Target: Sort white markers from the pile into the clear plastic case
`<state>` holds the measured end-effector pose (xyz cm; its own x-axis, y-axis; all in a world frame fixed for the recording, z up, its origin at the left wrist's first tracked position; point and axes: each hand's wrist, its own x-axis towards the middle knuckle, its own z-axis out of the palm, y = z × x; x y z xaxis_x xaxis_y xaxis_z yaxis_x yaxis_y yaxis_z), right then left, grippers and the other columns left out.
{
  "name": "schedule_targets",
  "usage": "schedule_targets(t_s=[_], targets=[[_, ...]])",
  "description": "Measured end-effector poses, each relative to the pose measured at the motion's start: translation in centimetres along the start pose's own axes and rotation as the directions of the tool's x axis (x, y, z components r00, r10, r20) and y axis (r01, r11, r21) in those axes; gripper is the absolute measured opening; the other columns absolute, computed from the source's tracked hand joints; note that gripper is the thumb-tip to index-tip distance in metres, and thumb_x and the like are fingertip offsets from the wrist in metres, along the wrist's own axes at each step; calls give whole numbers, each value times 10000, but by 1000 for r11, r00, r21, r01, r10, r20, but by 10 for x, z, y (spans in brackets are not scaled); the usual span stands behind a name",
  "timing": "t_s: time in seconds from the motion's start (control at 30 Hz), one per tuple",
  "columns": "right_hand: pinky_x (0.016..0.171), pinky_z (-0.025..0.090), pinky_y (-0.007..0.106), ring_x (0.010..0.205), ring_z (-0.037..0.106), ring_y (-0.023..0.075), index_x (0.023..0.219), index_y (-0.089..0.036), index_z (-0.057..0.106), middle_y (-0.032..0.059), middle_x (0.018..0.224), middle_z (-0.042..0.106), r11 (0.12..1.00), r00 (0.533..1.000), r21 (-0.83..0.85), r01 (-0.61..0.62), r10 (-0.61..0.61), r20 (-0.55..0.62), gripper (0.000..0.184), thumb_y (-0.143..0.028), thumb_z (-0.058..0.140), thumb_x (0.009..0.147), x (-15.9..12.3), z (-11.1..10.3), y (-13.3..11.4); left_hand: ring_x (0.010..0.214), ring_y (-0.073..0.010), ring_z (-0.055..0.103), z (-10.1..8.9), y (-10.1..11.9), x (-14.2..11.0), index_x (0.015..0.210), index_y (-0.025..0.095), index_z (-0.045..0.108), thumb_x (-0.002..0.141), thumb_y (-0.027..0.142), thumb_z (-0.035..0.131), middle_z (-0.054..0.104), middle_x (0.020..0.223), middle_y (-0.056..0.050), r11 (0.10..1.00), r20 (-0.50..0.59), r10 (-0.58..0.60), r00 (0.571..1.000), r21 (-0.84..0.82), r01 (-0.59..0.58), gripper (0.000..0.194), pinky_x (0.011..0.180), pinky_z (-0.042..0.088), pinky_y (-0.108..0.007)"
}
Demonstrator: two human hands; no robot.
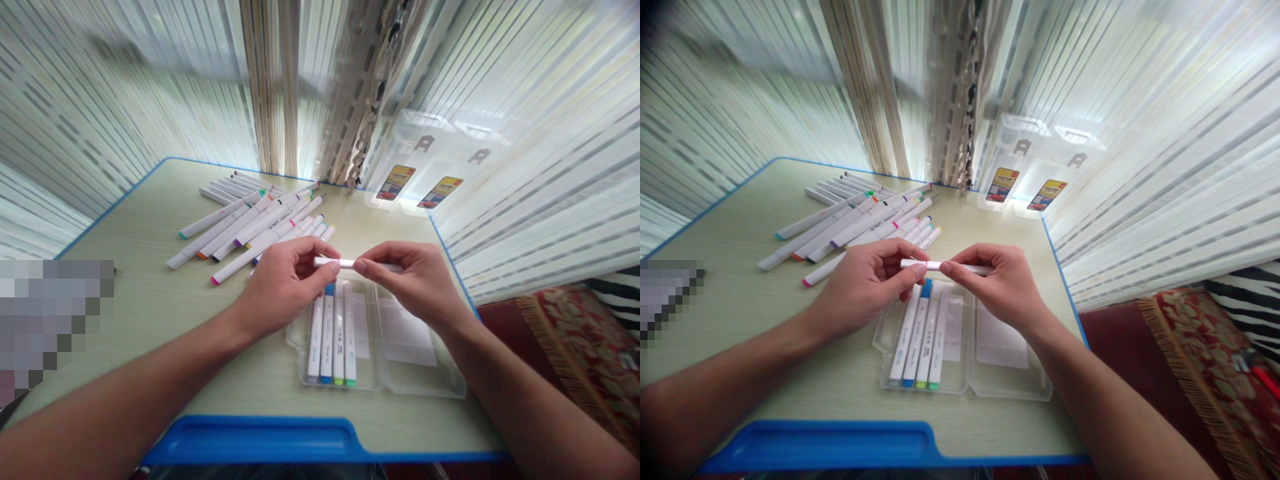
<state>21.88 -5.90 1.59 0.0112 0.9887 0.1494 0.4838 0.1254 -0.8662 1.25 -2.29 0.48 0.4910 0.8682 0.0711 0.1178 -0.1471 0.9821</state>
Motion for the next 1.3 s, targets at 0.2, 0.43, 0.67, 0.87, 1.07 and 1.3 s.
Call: schedule_targets(t_s=[0.2, 0.43, 0.67, 0.87, 1.07, 1.3], targets=[[470, 369, 203, 519, 509, 78, 792, -149, 799, 12, 635, 699, 980, 998, 189, -67, 63, 26, 190, -328, 848, 748, 2, -1, -2, 517, -75, 590, -1, 3, 4, 987, 92, 679, 883, 246, 676, 674, 746, -17, 991, -76, -31, 997, -132, 20, 186, 476, 470, -172], [432, 327, 204, 483, 461, 59, 963, -194, 821, 18, 678, 704, 905, 993, 410, -110, 86, 77, 173, -301, 788, 832, 3, -3, 8, 509, -85, 602, -4, 0, 8, 970, 104, 690, 894, 226, 631, 669, 746, -19, 959, -143, -62, 988, -284, 19, 155, 478, 479, -186], [437, 404, 195, 489, 519, 73, 942, -191, 829, 59, 724, 758, 787, 988, 600, -144, 82, 130, 140, -258, 771, 833, 3, -3, 3, 491, -91, 584, -5, -1, 10, 938, 107, 683, 892, 186, 602, 654, 711, -22, 898, -147, -139, 979, -436, 62, 122, 463, 472, -189], [458, 432, 208, 514, 541, 91, 981, -168, 820, 90, 782, 782, 715, 980, 675, -182, 77, 183, 183, -237, 715, 847, 2, -5, 0, 491, -99, 566, -5, 1, 10, 912, 102, 673, 891, 161, 577, 632, 689, -24, 868, -159, -175, 972, -491, 75, 115, 459, 465, -199], [495, 450, 247, 549, 557, 118, 1020, -173, 812, 95, 867, 791, 684, 974, 703, -194, 48, 221, 248, -286, 669, 852, 1, -8, -2, 491, -103, 553, -7, 3, 10, 900, 105, 672, 898, 167, 561, 622, 677, -26, 839, -151, -213, 965, -534, 102, 127, 459, 457, -206], [452, 440, 242, 504, 534, 115, 969, -165, 806, 77, 801, 779, 693, 981, 695, -193, 130, 143, 253, -309, 631, 855, 4, -8, -4, 490, -102, 563, -6, 3, 9, 935, 100, 696, 905, 203, 579, 654, 676, -31, 825, -128, -194, 973, -558, 91, 158, 464, 461, -207]])
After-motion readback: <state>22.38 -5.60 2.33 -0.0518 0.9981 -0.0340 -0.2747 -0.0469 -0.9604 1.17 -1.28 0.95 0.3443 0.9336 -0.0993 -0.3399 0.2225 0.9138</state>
